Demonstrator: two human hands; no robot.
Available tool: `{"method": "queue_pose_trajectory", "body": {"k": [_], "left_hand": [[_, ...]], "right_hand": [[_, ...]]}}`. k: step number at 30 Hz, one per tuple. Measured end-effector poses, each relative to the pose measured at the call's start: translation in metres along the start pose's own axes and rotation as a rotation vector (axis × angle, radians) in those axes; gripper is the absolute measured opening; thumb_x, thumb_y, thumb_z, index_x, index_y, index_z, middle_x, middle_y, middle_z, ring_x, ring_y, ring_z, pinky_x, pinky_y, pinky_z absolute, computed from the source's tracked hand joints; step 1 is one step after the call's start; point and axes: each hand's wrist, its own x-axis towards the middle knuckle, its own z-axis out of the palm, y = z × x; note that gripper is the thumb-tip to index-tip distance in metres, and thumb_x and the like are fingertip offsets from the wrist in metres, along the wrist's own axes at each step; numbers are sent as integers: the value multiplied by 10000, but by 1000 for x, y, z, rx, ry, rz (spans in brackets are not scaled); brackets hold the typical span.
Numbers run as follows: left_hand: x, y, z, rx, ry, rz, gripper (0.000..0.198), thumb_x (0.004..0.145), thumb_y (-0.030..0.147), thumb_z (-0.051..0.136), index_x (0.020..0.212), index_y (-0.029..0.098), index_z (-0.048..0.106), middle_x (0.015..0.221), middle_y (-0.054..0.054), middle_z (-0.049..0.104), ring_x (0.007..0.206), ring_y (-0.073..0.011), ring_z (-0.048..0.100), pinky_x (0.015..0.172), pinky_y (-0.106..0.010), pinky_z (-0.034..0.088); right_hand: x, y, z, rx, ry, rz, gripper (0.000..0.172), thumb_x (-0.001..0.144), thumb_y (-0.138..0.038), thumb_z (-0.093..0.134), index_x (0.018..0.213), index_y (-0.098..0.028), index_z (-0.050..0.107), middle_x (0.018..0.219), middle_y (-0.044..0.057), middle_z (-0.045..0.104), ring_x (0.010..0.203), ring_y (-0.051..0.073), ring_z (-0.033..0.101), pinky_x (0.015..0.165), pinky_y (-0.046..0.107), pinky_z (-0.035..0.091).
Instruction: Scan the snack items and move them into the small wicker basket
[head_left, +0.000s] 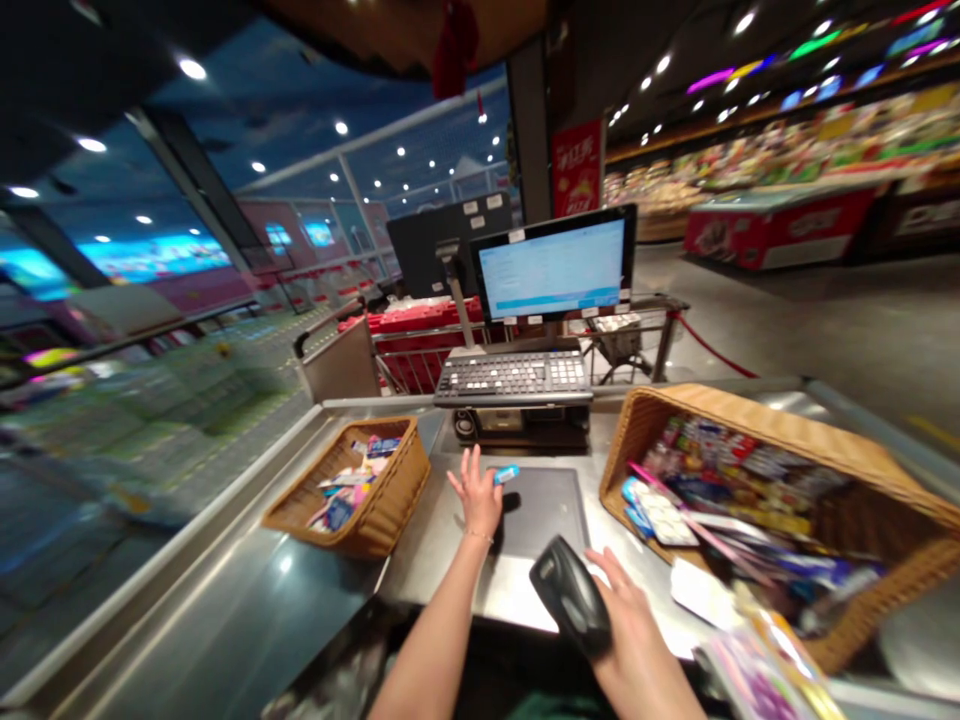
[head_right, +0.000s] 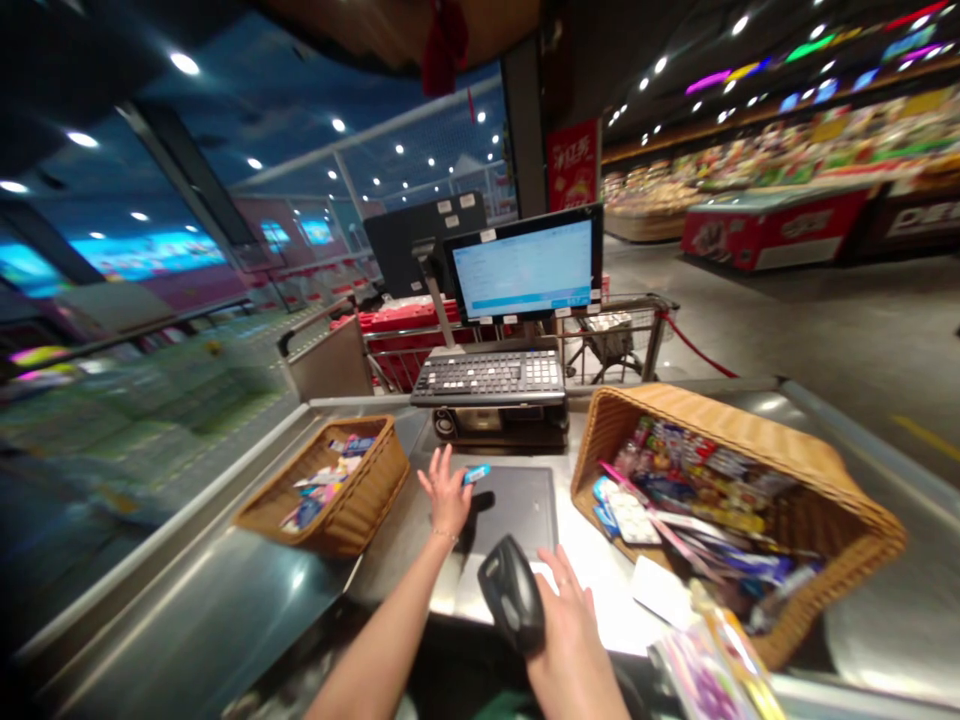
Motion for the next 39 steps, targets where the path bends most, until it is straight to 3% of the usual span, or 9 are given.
{"method": "queue_pose_trajectory", "body": {"k": [29, 39], "left_hand": [[7, -49, -35, 29, 77, -128, 110, 824, 184, 603, 881, 224, 688, 1536, -118, 449, 1473, -350, 301, 1143, -756, 136], [11, -69, -42, 68, 110, -138, 161, 788, 160, 621, 917, 229, 689, 1535, -120, 448, 1483, -355, 279, 1144, -753, 134]], "right_hand": [[7, -26, 8, 16, -75, -24, 487, 651, -186, 540, 1116, -226, 680, 1493, 145, 542, 1483, 362, 338, 1193, 607, 284], [10, -18, 15, -31, -80, -99, 521, 655, -216, 545, 1158, -222, 684, 1482, 145, 557, 1462, 369, 373, 1165, 585, 369]]}}
